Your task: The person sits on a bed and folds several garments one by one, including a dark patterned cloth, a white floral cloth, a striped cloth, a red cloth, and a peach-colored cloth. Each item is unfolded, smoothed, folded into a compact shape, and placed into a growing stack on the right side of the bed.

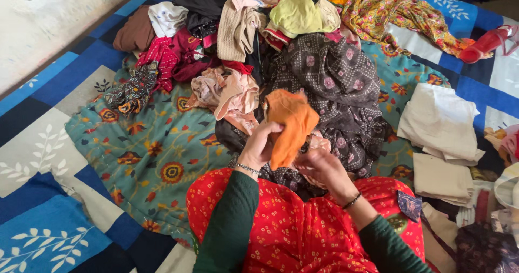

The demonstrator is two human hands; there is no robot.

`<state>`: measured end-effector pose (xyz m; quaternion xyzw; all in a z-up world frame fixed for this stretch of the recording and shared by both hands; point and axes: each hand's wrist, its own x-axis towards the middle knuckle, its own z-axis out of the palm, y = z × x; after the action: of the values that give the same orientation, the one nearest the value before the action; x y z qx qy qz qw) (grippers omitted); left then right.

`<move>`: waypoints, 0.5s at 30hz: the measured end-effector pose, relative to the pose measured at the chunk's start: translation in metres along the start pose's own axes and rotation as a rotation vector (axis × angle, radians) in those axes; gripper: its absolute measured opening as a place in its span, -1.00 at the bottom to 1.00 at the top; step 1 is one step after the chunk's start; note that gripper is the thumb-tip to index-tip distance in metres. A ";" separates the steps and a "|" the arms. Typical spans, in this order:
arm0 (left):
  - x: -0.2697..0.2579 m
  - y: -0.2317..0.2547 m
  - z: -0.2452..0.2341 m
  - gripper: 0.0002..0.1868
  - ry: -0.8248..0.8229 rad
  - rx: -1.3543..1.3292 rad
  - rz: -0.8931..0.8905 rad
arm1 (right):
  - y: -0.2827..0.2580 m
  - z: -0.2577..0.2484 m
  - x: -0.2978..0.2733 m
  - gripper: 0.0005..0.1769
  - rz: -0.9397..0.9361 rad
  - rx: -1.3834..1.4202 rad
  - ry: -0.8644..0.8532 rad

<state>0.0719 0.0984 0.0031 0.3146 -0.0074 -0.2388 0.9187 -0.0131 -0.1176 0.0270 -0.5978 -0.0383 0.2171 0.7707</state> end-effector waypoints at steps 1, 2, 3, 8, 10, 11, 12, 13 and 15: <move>-0.004 0.000 0.003 -0.53 -0.075 -0.011 0.014 | 0.002 0.003 -0.002 -0.58 0.032 0.233 0.075; -0.009 0.001 0.005 -0.46 -0.147 -0.020 0.025 | 0.002 0.007 -0.001 -0.52 0.064 0.470 0.151; -0.014 0.002 0.009 -0.44 -0.199 0.007 0.010 | 0.001 0.009 0.001 -0.54 0.028 0.560 0.064; -0.036 0.001 0.031 -0.33 -0.349 0.155 -0.102 | -0.026 -0.008 0.011 -0.53 0.018 0.758 0.080; -0.038 0.008 0.033 -0.30 -0.323 0.212 -0.121 | -0.038 -0.019 0.014 -0.54 0.039 0.696 0.097; -0.037 0.010 0.032 -0.27 -0.308 0.240 -0.131 | -0.042 -0.025 0.014 -0.54 0.050 0.665 0.105; -0.036 0.009 0.029 -0.29 -0.240 0.212 -0.101 | -0.045 -0.031 0.010 -0.60 0.033 0.537 0.114; -0.034 0.006 0.026 -0.29 -0.172 0.184 -0.072 | -0.046 -0.038 0.006 -0.64 0.016 0.409 0.122; -0.028 -0.004 0.020 -0.36 -0.136 0.091 -0.039 | -0.049 -0.047 -0.002 -0.66 0.016 0.236 0.084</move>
<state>0.0417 0.0967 0.0202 0.3392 -0.0744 -0.2766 0.8960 0.0140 -0.1707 0.0597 -0.5117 0.0246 0.2012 0.8349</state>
